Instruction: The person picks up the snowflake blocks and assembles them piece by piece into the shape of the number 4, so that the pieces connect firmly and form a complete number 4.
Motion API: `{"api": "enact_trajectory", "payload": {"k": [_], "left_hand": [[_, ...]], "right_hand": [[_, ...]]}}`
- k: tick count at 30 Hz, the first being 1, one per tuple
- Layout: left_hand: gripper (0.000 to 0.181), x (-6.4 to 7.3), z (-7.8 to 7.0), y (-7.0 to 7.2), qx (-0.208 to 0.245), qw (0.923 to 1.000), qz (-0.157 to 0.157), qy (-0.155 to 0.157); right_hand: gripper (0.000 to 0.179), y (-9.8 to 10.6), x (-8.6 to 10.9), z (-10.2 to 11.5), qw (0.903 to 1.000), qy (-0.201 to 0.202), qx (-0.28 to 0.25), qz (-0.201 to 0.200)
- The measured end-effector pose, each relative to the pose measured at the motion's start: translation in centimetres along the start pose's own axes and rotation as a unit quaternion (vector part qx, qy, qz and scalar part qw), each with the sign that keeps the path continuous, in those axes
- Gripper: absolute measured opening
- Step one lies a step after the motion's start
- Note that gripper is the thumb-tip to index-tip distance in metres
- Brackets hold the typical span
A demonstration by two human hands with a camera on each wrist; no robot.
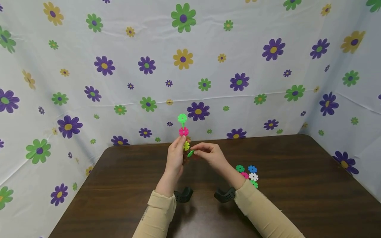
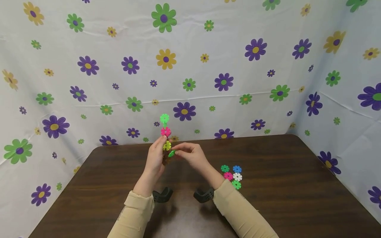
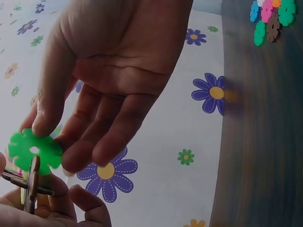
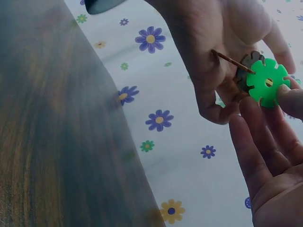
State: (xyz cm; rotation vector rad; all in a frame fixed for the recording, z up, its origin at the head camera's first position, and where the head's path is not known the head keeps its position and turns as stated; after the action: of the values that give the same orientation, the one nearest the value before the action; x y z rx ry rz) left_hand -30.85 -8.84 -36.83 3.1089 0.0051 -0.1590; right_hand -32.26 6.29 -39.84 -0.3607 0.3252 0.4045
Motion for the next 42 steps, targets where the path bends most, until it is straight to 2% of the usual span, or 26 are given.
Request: {"api": "enact_trajectory", "payload": {"k": [5,12,20,24,31,37,42], "left_hand": [[0.030,0.0,0.1,0.0,-0.006,0.9999,-0.002,-0.009],[0.030,-0.1,0.3,0.0,-0.017,0.9994,-0.021,-0.021],[0.028,0.0,0.2,-0.1,-0.004,0.9990,-0.029,-0.035],[0.027,0.1,0.2,-0.3,-0.004,0.9982,-0.043,-0.042],[0.027,-0.1,0.3,-0.5,-0.012,0.9943,-0.063,-0.086],[0.028,0.1,-0.1,-0.5,0.002,0.9950,-0.053,-0.084],[0.028,0.3,-0.1,-0.4,0.006,0.9966,-0.041,-0.071]], "right_hand": [[0.016,-0.3,0.0,-0.3,0.9999,0.012,0.008,-0.005],[0.023,-1.4,0.4,-0.7,0.9979,-0.002,-0.030,-0.057],[0.024,-3.0,0.6,-0.7,0.9853,-0.034,-0.094,-0.138],[0.019,-3.3,0.7,-0.8,0.9805,-0.041,-0.108,-0.159],[0.018,-3.5,0.9,-0.8,0.9817,-0.041,-0.104,-0.154],[0.020,-3.6,1.0,-0.4,0.9805,-0.054,-0.111,-0.152],[0.027,-3.5,1.1,0.1,0.9843,-0.063,-0.108,-0.124]]}}
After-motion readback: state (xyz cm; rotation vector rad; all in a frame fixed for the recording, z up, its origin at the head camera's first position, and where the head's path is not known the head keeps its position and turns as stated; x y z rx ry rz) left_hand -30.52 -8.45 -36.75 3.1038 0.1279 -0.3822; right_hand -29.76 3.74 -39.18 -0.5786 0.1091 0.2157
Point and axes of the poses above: each hand's wrist, its own x-axis away from the middle knuckle, its own y-axis out of the back of the hand, z = x × y, the point moved 1 cm from there along -x, towards the middle knuckle, and after that the axes turned 15 degrees about -x, right-handed, at the moved point
